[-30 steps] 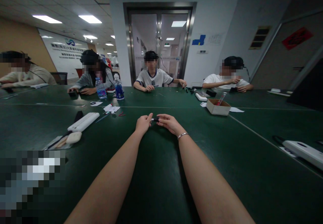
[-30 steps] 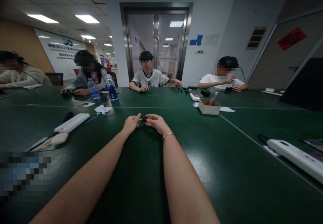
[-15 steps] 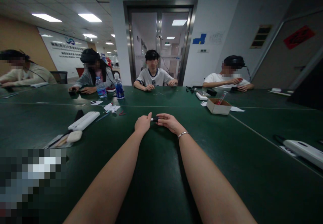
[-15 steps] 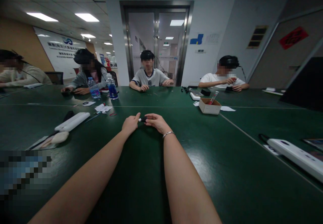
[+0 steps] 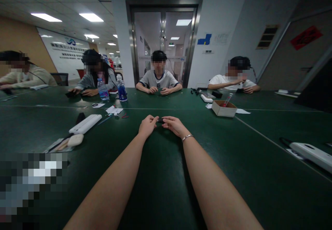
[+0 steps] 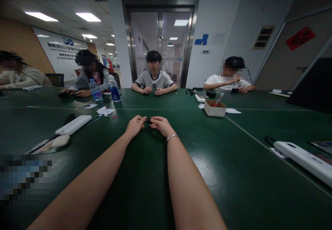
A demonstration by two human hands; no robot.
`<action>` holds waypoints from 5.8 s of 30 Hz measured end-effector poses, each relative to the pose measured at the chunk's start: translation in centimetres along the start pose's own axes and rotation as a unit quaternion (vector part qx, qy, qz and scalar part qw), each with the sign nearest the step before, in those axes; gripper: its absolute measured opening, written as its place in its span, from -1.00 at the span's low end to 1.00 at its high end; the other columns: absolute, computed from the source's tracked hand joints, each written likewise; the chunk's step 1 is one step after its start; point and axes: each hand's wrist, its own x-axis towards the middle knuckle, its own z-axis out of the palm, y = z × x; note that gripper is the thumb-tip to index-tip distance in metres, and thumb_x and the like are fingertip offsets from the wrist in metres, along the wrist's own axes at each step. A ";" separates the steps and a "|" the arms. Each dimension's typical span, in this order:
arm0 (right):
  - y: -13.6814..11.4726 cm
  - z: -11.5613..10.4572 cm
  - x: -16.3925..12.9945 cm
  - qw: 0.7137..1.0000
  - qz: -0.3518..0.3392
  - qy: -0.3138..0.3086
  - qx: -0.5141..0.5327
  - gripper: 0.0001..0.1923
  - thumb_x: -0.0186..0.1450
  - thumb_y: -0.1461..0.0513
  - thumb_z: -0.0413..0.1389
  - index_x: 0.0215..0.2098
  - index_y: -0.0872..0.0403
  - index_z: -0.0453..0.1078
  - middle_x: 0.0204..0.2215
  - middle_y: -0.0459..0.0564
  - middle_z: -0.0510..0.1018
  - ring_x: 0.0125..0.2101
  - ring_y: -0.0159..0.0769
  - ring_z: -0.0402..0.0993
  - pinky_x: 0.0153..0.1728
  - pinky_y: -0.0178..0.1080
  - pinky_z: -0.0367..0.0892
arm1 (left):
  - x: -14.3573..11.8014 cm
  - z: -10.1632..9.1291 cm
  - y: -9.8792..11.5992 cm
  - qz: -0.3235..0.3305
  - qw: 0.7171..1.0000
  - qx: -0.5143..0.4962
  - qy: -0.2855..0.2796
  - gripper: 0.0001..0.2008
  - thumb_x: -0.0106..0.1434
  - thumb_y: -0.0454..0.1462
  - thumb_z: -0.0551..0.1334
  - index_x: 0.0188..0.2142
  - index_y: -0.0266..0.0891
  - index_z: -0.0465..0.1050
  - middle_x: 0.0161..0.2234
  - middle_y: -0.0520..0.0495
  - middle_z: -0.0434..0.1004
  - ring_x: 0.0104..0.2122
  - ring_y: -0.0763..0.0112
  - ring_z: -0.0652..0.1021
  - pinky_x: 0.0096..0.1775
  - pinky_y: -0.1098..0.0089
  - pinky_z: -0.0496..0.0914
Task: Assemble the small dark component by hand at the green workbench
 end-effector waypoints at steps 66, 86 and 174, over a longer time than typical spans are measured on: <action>0.1 -0.1 0.2 1.000 -0.002 0.003 -0.005 -0.90 0.15 0.46 0.15 -0.36 0.23 0.47 -0.51 0.01 0.53 -0.60 -0.49 0.42 -0.55 -0.47 0.38 | 0.5 0.6 -0.4 -0.020 0.991 -0.124 -0.051 -0.73 0.23 -0.17 0.04 -0.21 -0.26 0.40 -0.57 0.03 0.32 -0.59 0.51 0.35 -0.60 0.55 0.22; -0.1 0.1 0.0 1.000 -0.004 0.000 -0.013 -0.91 0.13 0.43 0.20 -0.37 0.22 0.47 -0.51 0.01 0.53 -0.58 -0.47 0.44 -0.56 -0.46 0.41 | 0.4 0.7 -0.4 -0.007 0.993 -0.114 -0.035 -0.76 0.17 -0.21 0.11 -0.21 -0.23 0.42 -0.43 -0.01 0.42 -0.53 0.52 0.39 -0.55 0.54 0.23; 0.0 -0.1 0.2 1.000 -0.001 -0.010 -0.009 -0.90 0.13 0.44 0.19 -0.37 0.22 0.47 -0.48 0.01 0.53 -0.59 -0.49 0.43 -0.54 -0.47 0.40 | 0.2 0.6 0.0 -0.005 0.988 -0.137 -0.067 -0.75 0.22 -0.20 0.05 -0.17 -0.25 0.36 -0.60 0.08 0.31 -0.66 0.57 0.30 -0.59 0.55 0.18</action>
